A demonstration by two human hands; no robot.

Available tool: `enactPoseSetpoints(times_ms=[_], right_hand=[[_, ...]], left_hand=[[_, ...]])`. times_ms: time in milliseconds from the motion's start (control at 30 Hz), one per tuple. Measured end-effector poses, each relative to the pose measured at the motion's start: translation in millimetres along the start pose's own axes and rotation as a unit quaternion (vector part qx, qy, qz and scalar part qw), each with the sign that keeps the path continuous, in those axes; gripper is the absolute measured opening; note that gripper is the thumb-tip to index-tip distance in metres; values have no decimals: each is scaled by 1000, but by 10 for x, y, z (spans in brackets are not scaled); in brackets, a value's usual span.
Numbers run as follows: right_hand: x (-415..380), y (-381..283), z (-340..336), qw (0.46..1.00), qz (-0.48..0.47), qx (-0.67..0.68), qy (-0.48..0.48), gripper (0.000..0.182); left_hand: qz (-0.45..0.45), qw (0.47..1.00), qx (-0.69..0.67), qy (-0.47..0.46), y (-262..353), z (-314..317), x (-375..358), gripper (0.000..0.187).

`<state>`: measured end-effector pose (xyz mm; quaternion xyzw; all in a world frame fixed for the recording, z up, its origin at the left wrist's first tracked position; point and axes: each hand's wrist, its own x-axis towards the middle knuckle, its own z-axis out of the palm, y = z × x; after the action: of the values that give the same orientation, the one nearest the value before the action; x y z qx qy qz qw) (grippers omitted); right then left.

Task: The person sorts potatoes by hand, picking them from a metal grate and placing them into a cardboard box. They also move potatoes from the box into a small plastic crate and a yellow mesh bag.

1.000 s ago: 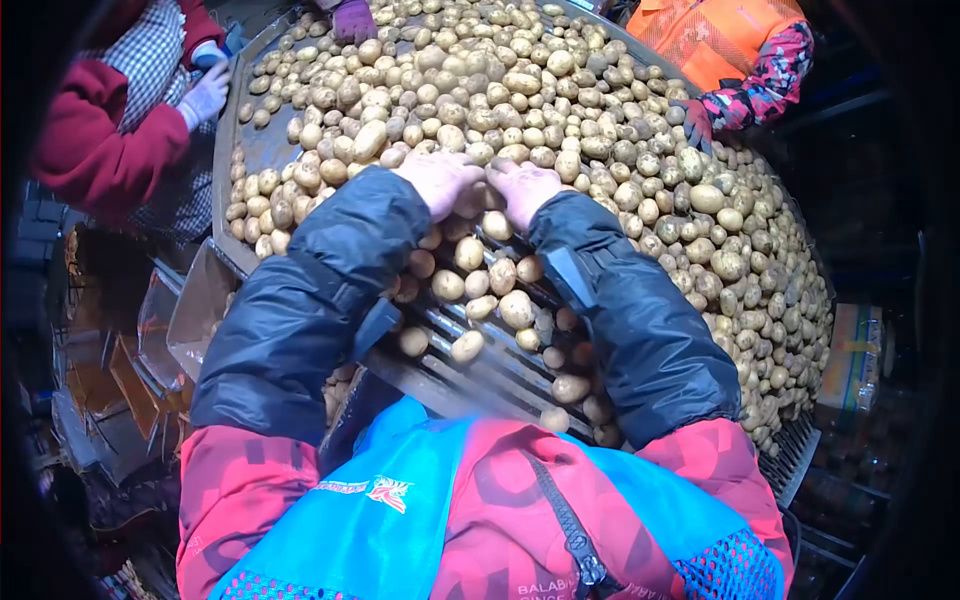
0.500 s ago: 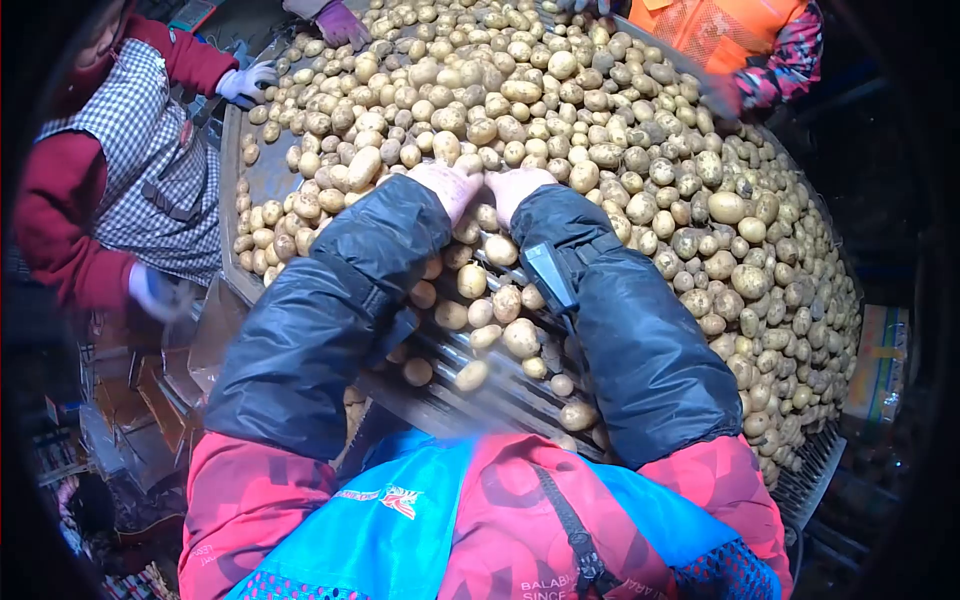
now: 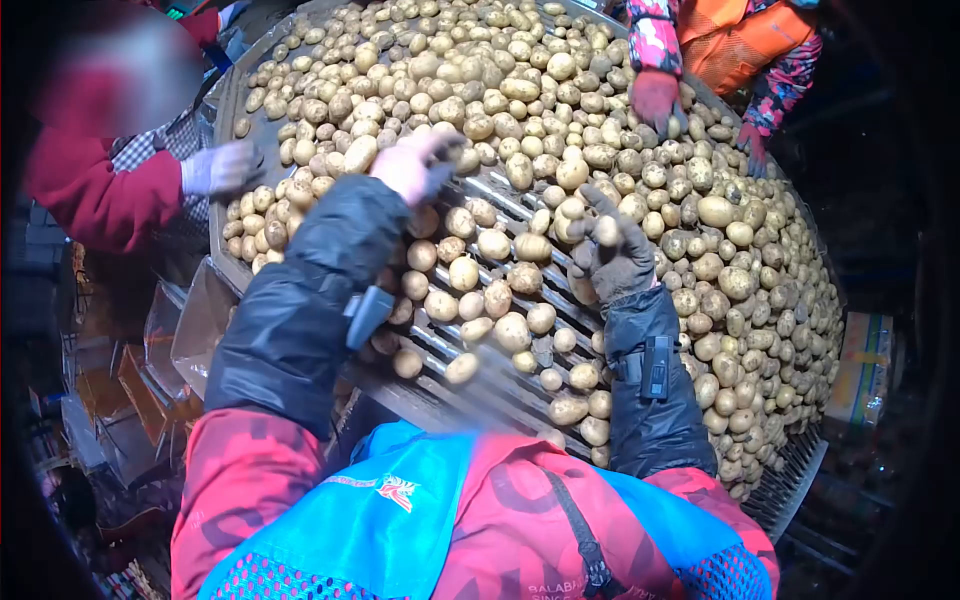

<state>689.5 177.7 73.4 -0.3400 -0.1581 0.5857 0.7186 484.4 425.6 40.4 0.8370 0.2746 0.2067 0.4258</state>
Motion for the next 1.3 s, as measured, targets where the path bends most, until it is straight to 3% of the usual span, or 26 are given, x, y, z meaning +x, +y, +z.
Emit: enactPoseSetpoints(times_ms=[33,67,100,133,167,233,300,367,400,433,467,500,567,600,700,833,900,933,967,1000,1033,1067,1100,1167,1233,1300], right_hand=[[-20,3,-67,999,21,16,-21,49],[6,43,-83,999,-7,-40,6,41],[50,115,-70,994,-34,-95,32,34],[64,94,251,965,-15,-225,135,32],[237,155,111,983,12,-155,95,28],[491,149,273,944,37,-322,64,30],[882,215,240,954,102,-274,62,31],[1269,301,142,929,147,-322,111,29],[1364,320,139,904,115,-394,122,28],[1456,326,133,873,81,-463,132,26],[1562,335,79,825,28,-549,129,23],[1655,340,9,766,-24,-630,126,20],[1827,320,-100,664,-25,-743,84,26],[1814,287,79,572,-2,-817,72,31],[1995,437,266,373,33,-927,3,32],[2228,426,377,328,43,-943,-39,31],[2239,330,493,337,48,-939,-59,33],[2242,323,561,322,78,-942,-56,34],[2249,315,610,307,108,-944,-52,35],[2275,296,637,296,116,-945,-75,37],[2274,281,651,300,114,-944,-73,37],[2258,266,678,291,107,-948,-73,37],[2244,253,711,281,101,-951,-74,37],[2254,293,678,278,91,-954,-73,36],[2262,309,616,279,71,-954,-86,36],[2194,290,637,262,63,-958,-93,36]], left_hand=[[-99,983,-152,29,69,-164,-70,45],[-67,975,-184,103,-151,-299,-21,43],[-160,928,-305,142,-98,-518,-152,44],[-143,863,-455,168,-222,-652,-280,49],[-135,817,-534,169,-296,-793,-411,47],[-109,742,-659,63,-237,-1055,-586,40],[-134,753,-637,100,-249,-1061,-619,41],[-207,900,-368,110,-300,-952,-577,41],[-231,938,-257,38,-71,-914,-549,36],[-225,970,-92,-9,-107,-791,-489,30],[-135,987,79,-31,-107,-662,-487,32],[-39,967,247,-51,-23,-532,-504,36],[-43,880,438,-179,167,-349,-467,34],[-37,851,462,-247,99,-227,-394,31],[-10,851,475,-222,196,-155,-325,22],[-1,806,536,-249,205,-135,-300,20],[9,871,448,-200,128,-226,-310,21],[-42,883,425,-197,91,-280,-293,23],[13,913,379,-148,-58,-369,-347,28],[-130,969,144,-155,-5,-486,-354,31],[-263,947,-103,-149,54,-599,-372,34],[-288,931,-215,-67,152,-693,-429,34],[-304,817,-490,23,13,-648,-554,45],[-210,702,-678,61,-162,-641,-593,54],[-193,707,-675,80,-100,-620,-555,60],[-138,629,-762,68,-162,-590,-436,59]])
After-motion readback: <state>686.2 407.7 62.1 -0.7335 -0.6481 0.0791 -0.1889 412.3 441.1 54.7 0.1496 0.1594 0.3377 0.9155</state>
